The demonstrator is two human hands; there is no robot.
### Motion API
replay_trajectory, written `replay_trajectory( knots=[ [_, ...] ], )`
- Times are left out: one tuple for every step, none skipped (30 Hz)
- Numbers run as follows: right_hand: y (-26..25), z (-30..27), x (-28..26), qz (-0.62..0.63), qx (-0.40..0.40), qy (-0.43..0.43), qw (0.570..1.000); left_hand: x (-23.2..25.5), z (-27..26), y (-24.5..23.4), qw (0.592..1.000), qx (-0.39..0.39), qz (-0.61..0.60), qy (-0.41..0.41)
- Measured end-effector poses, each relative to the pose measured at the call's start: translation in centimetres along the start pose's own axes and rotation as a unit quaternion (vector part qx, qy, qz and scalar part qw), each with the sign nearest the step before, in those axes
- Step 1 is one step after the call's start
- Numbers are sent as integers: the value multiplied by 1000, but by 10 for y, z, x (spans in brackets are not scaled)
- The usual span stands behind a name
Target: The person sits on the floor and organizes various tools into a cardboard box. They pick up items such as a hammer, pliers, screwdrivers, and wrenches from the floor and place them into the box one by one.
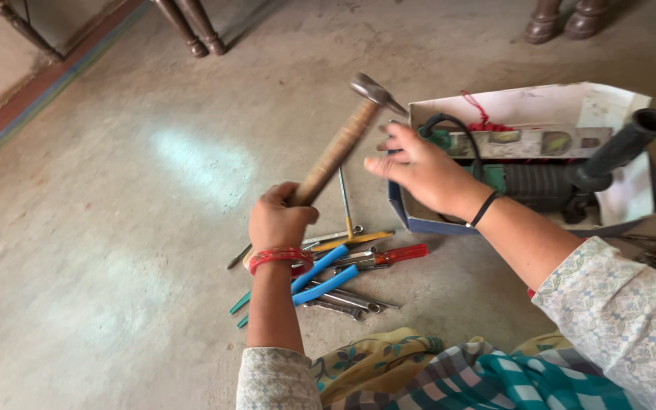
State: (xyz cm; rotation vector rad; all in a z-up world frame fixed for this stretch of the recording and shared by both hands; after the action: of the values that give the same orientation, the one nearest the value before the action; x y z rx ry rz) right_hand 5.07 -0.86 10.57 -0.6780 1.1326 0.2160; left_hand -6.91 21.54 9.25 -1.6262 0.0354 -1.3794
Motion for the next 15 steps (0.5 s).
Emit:
replay_trajectory(
  knots=[
    [-8,0,3,44,0,32,999,10,-4,5,1000,-1,9,24],
    [-14,-2,5,89,-2,64,994,18,-9,10,999,-2,18,47],
    [-18,-7,9,177,-8,103,979,26,-14,14,997,-3,27,71],
    [-23,-14,11,265,-14,140,954,33,-18,18,996,-2,36,86],
    [-27,-21,13,350,-18,175,920,39,-23,22,994,-1,45,101],
    [-34,-26,13,369,-9,181,912,47,-26,27,992,-1,53,118],
    [-41,-31,13,389,1,187,902,53,-30,33,990,-8,51,131],
    [-48,-36,14,408,9,193,893,59,-33,38,988,-16,49,143],
    [-57,-41,15,410,20,192,891,65,-37,43,986,-24,47,155],
    [-65,-46,17,413,29,191,890,70,-40,50,985,-32,52,161],
    [-74,-51,19,415,38,190,889,75,-44,58,984,-40,57,166],
    [-82,-56,22,419,47,192,886,81,-48,66,982,-48,62,172],
    [-92,-61,25,422,55,194,884,85,-53,76,981,-65,66,169],
    [-103,-66,30,425,66,196,881,89,-58,87,980,-82,69,167],
    [-111,-71,32,441,62,190,875,93,-62,98,978,-100,73,166]
  ],
)
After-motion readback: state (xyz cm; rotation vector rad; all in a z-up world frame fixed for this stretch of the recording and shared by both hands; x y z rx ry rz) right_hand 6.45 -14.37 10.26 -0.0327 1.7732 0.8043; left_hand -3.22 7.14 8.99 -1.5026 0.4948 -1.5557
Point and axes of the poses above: each hand's wrist, its own z-axis towards the middle knuckle, its own y-axis out of the palm, x = y × z, the point moved 8 cm from there along z, towards the middle knuckle, and after that the axes turned 1 degree about -y, right-handed, at the moved point
